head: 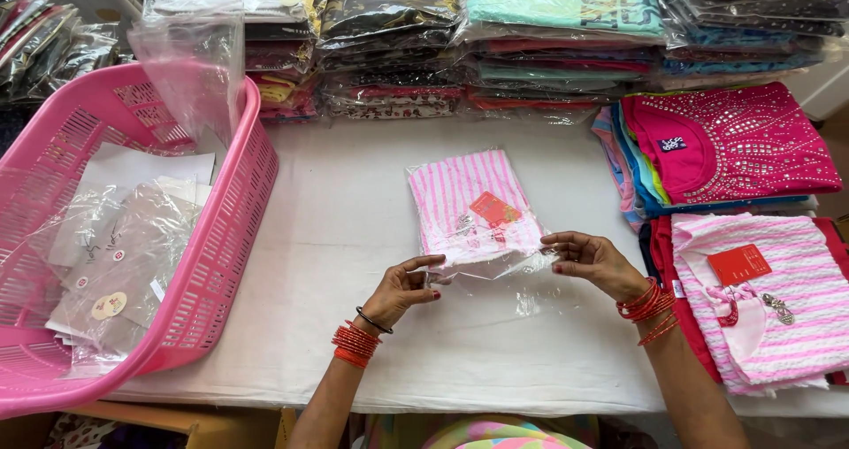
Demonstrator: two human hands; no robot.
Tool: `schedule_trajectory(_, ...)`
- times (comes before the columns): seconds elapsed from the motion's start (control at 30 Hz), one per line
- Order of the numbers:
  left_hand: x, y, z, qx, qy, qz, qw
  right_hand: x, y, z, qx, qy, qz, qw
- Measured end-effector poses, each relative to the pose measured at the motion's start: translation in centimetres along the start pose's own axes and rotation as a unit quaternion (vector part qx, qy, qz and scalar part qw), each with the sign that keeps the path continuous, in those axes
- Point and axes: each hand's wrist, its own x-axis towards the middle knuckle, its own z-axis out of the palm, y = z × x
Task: The person folds a pink and white striped shirt and places it into a clear plastic bag, then seals the bag. They repeat this process with a red t-shirt, folding it and placing it into a separate plastic bag.
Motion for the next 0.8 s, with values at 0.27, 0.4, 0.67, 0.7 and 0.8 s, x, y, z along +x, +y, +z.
schedule_trajectory(0.27, 0.9, -0.9, 1.3, 0.155, 0.143, 0.105, 0.972, -0.7, -0.7, 2.5, -0.282, 0.151, -0.193, 0.928)
schedule_trajectory(0.4, 0.0, 1.0, 2.7, 0.345, 0.251, 0.234, 0.873, -0.8, -0.9, 4.0, -0.505, 0.285, -0.377, 0.722)
schedule_trajectory(0.67, 1.4, -4.9, -2.2, 0.607, 0.294, 0.369, 0.639, 2.2, 5.3, 1.8, -0.599, 0.154, -0.468, 0.632)
schedule_trajectory(0.7, 1.5, -5.9, -3.1, 0.650, 0.297, 0.364, 0.598, 2.7, 6.9, 1.3, -0.664, 0.096, -0.435, 0.601)
schedule_trajectory(0.8, 0.9, -3.6, -1.8, 0.697, 0.349, 0.304, 0.547, 3.4, 9.7, 2.9, -0.656, 0.037, -0.510, 0.555)
